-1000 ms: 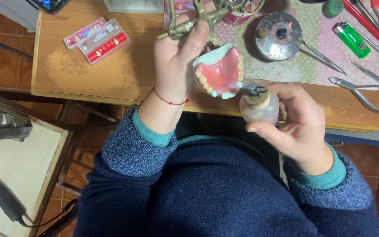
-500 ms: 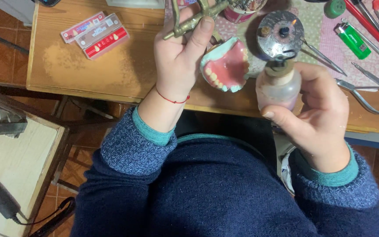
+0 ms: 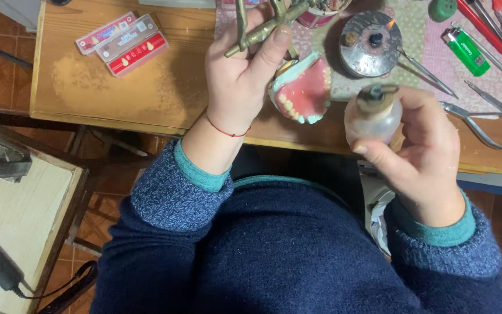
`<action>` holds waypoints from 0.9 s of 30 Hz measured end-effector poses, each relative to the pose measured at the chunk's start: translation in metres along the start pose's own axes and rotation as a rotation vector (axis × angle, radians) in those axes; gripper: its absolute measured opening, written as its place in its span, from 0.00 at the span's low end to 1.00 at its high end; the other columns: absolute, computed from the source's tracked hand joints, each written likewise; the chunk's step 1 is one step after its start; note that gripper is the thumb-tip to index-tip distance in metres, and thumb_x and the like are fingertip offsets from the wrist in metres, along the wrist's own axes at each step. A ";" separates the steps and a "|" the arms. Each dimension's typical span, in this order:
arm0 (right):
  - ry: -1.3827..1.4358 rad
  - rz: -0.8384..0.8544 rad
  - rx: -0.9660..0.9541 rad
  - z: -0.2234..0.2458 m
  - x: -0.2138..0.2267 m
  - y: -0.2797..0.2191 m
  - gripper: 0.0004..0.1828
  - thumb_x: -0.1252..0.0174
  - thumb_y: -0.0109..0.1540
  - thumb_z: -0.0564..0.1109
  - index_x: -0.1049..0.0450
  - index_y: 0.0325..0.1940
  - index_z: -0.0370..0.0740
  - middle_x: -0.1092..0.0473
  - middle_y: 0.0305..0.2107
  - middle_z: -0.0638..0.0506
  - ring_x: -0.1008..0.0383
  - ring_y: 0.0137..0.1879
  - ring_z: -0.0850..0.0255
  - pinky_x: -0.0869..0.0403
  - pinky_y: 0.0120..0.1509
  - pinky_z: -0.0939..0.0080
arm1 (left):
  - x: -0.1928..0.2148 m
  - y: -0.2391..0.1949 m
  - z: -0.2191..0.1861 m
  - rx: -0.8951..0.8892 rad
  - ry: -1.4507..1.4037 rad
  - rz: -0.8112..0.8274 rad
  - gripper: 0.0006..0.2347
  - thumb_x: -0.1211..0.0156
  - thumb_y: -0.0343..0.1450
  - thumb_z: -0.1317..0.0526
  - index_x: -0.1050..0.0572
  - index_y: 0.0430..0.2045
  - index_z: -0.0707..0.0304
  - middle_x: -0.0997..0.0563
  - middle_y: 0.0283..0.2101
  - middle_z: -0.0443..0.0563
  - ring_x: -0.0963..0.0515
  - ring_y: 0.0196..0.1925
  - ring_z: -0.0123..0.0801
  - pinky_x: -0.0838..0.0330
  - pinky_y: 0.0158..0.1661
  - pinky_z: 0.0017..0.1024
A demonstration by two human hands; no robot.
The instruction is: Apply wax and model dental components onto a plaster tooth mold.
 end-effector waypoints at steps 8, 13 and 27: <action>-0.280 0.065 0.062 -0.010 -0.003 -0.004 0.30 0.27 0.60 0.42 0.32 0.61 0.30 0.26 0.53 0.46 0.24 0.57 0.62 0.27 0.67 0.64 | -0.001 0.007 -0.024 -0.091 -0.074 -0.002 0.12 0.40 0.81 0.57 0.25 0.45 0.70 0.20 0.35 0.45 0.23 0.37 0.22 0.27 0.41 0.23; -0.109 0.150 -0.010 -0.020 -0.005 -0.015 0.29 0.29 0.61 0.43 0.32 0.61 0.31 0.25 0.53 0.45 0.24 0.58 0.63 0.27 0.67 0.64 | 0.001 -0.001 -0.001 -0.050 -0.047 -0.003 0.12 0.38 0.82 0.58 0.25 0.34 0.69 0.25 0.29 0.41 0.27 0.31 0.19 0.30 0.36 0.20; -0.425 0.154 0.203 0.003 -0.008 -0.005 0.33 0.25 0.54 0.49 0.30 0.58 0.35 0.24 0.50 0.45 0.23 0.53 0.59 0.26 0.58 0.63 | -0.001 -0.004 0.001 0.042 -0.364 0.023 0.13 0.41 0.85 0.57 0.26 0.57 0.71 0.23 0.41 0.40 0.27 0.42 0.17 0.31 0.46 0.17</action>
Point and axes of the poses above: each hand's wrist, its own y-axis towards the middle knuckle, its own x-axis out of the back of the hand, z = x × y, the point moved 7 cm from there along y, towards the middle knuckle
